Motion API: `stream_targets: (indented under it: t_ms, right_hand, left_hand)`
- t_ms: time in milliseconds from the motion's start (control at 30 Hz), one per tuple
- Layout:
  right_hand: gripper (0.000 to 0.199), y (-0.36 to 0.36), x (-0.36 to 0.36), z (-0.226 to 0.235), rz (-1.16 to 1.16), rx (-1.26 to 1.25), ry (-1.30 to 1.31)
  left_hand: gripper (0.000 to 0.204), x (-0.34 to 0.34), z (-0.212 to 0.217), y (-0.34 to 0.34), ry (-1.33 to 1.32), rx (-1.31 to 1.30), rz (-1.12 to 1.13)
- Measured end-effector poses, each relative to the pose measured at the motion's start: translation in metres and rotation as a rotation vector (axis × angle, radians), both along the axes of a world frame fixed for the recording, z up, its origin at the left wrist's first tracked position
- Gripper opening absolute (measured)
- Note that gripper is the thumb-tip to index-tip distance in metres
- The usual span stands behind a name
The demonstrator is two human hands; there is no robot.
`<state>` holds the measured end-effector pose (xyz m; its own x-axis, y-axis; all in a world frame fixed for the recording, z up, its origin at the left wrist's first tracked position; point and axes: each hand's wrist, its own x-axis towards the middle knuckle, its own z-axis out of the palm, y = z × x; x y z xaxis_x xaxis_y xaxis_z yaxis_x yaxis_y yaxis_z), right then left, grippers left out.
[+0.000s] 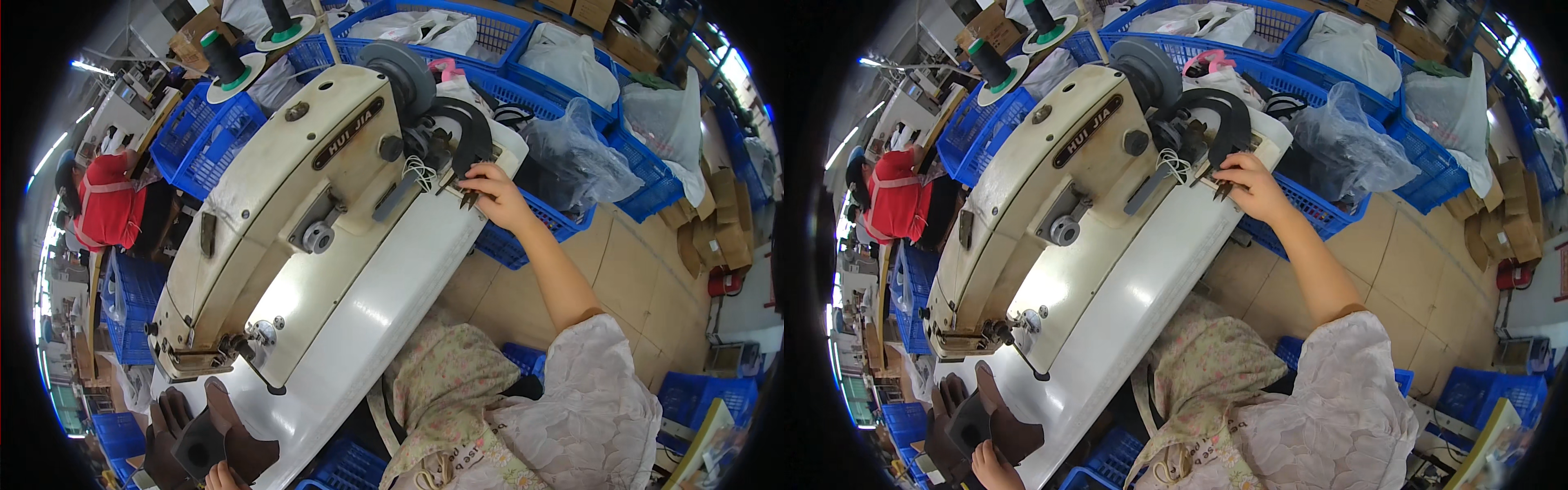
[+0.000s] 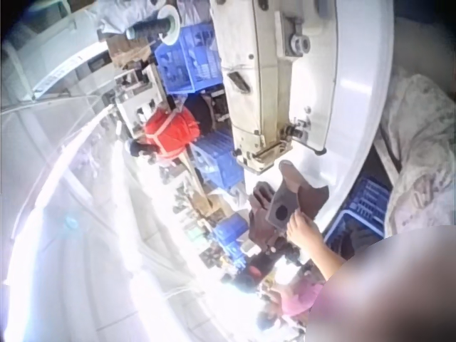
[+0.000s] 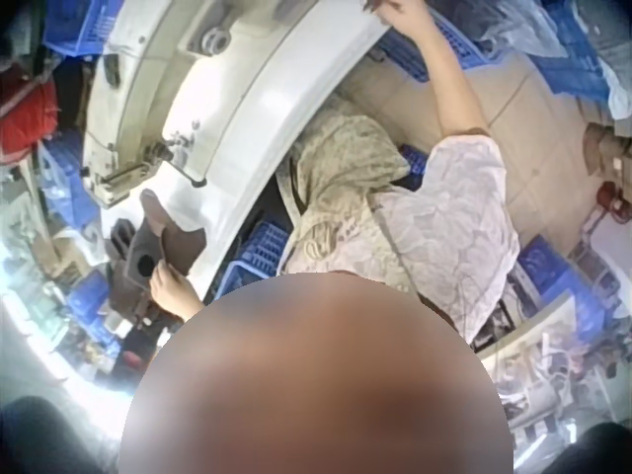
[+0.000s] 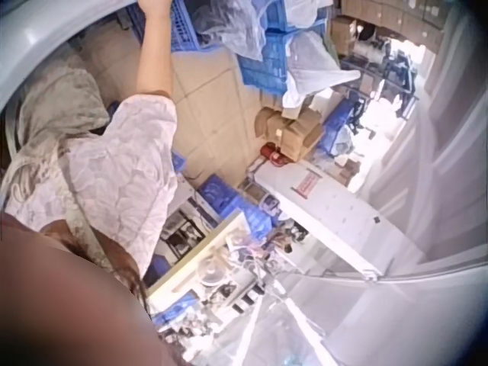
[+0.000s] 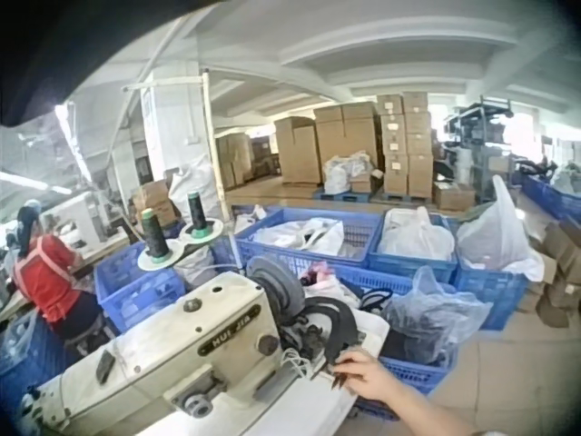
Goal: Sewing leather components together using an industrial sewing machine to form a shoe upper.
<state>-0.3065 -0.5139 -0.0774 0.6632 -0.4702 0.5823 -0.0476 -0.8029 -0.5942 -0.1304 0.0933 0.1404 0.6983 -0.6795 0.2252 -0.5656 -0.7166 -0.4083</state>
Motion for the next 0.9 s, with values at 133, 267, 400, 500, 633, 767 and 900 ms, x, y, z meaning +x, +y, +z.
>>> stream_targets:
  t_ms: [133, 267, 400, 500, 633, 767, 900]
  right_hand:
    - [0.032, -0.032, 0.004, 0.016, -0.112, 0.000, -0.139]
    - [0.031, -0.133, 0.070, 0.034, -0.425, -0.079, -0.036]
    - [0.048, -0.198, 0.124, 0.023, -0.436, -0.004, 0.478]
    - [0.055, -0.214, 0.134, 0.025, -0.317, 0.217, 0.768]
    - [0.059, -0.211, 0.122, 0.039, -0.223, 0.222, 0.633]
    - [0.053, -0.206, 0.108, 0.053, -0.183, 0.220, 0.453]
    - [0.051, -0.206, 0.092, 0.074, -0.299, 0.343, 0.404]
  left_hand:
    - [0.014, -0.002, 0.000, -0.003, -0.004, 0.036, 0.024]
    - [0.014, -0.002, -0.001, -0.005, 0.029, 0.047, 0.015]
    - [0.015, -0.008, -0.001, -0.008, 0.060, 0.097, 0.074]
    - [0.016, -0.010, 0.002, -0.009, 0.093, 0.086, 0.096]
    - [0.016, -0.008, 0.002, -0.012, 0.096, 0.126, 0.120]
    - [0.017, -0.005, 0.003, -0.014, 0.100, 0.107, 0.099]
    - [0.017, -0.007, 0.007, -0.015, 0.131, 0.101, 0.111]
